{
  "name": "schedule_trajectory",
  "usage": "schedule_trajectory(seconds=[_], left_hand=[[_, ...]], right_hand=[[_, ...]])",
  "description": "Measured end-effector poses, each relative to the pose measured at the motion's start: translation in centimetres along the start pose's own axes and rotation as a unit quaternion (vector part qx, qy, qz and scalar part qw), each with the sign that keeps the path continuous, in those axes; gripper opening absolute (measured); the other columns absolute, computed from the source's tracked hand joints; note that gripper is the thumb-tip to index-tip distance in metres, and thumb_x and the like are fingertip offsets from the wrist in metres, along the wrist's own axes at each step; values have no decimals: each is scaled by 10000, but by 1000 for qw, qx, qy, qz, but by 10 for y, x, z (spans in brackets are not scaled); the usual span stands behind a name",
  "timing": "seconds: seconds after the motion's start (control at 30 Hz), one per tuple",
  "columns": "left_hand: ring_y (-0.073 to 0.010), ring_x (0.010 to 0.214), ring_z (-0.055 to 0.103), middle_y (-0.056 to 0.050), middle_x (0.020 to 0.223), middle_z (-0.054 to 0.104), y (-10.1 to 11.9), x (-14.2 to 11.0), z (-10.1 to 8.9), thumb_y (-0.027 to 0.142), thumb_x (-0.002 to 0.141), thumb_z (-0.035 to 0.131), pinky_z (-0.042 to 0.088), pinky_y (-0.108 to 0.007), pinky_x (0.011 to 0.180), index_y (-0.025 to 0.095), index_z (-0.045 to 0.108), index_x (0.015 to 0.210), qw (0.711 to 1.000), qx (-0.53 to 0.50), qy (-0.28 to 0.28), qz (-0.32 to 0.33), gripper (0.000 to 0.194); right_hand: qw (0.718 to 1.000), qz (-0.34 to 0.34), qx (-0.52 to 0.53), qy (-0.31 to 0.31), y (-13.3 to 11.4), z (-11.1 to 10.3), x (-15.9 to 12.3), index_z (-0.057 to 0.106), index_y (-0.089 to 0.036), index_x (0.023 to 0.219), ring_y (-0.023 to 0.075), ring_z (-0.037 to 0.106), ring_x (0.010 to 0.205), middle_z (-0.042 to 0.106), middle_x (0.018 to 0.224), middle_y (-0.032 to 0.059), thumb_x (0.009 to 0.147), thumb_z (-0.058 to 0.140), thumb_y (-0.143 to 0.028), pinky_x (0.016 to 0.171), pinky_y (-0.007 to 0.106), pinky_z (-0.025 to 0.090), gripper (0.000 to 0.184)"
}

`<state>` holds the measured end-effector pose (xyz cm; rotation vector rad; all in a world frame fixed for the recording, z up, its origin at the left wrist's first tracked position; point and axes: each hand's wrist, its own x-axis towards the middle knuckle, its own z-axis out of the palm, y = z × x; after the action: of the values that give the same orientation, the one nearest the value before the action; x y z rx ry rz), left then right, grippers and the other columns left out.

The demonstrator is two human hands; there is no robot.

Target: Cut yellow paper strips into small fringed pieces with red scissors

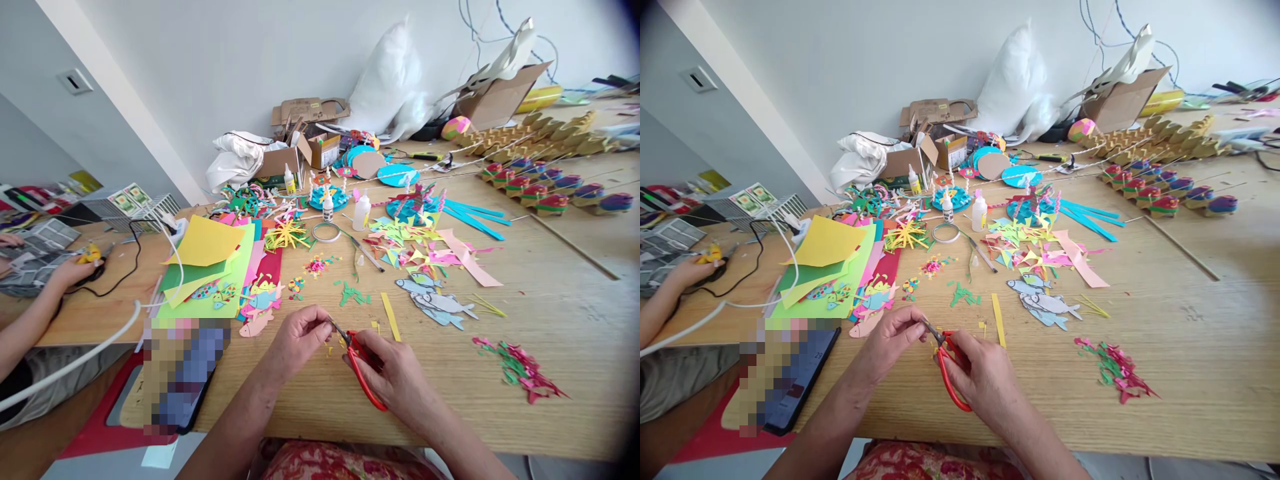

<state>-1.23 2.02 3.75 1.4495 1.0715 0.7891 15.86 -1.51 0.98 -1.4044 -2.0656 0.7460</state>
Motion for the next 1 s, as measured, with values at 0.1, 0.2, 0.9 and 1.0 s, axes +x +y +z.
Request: schedule_trajectory(seconds=[0.1, 0.2, 0.9, 1.0], left_hand=[[-108, 614, 440, 22, 619, 466, 1, -1, -1, 272, 745, 485, 364, -216, 613, 151, 520, 693, 1000, 1, -6, -4, 136], [-105, 616, 434, 25, 619, 462, 1, -1, -1, 264, 750, 481, 359, -213, 616, 152, 516, 689, 1000, -4, -10, -2, 132], [-113, 627, 466, 20, 634, 493, -1, -5, -5, 270, 743, 493, 382, -222, 621, 154, 525, 720, 1000, 0, 18, 6, 122], [-113, 622, 466, 18, 633, 491, -4, -4, -9, 254, 765, 469, 380, -218, 609, 156, 518, 712, 998, 61, 26, 24, 122]], right_hand=[[1000, 1, -8, -1, 0, -1, -2, 504, -200, 697, 109, 433, 464, 486, 527, -31, 839, 424, -316, 458, 206, 292, 200], [1000, -1, -18, -1, 1, -1, -2, 501, -200, 686, 110, 428, 458, 481, 521, -31, 837, 425, -324, 456, 208, 289, 210], [1000, 0, -1, -13, 0, -4, -1, 507, -202, 650, 106, 433, 435, 494, 494, -27, 841, 395, -327, 444, 203, 289, 255], [999, 23, -4, -37, 0, -5, -1, 495, -199, 661, 115, 457, 459, 519, 520, -16, 848, 377, -332, 454, 210, 302, 258]])
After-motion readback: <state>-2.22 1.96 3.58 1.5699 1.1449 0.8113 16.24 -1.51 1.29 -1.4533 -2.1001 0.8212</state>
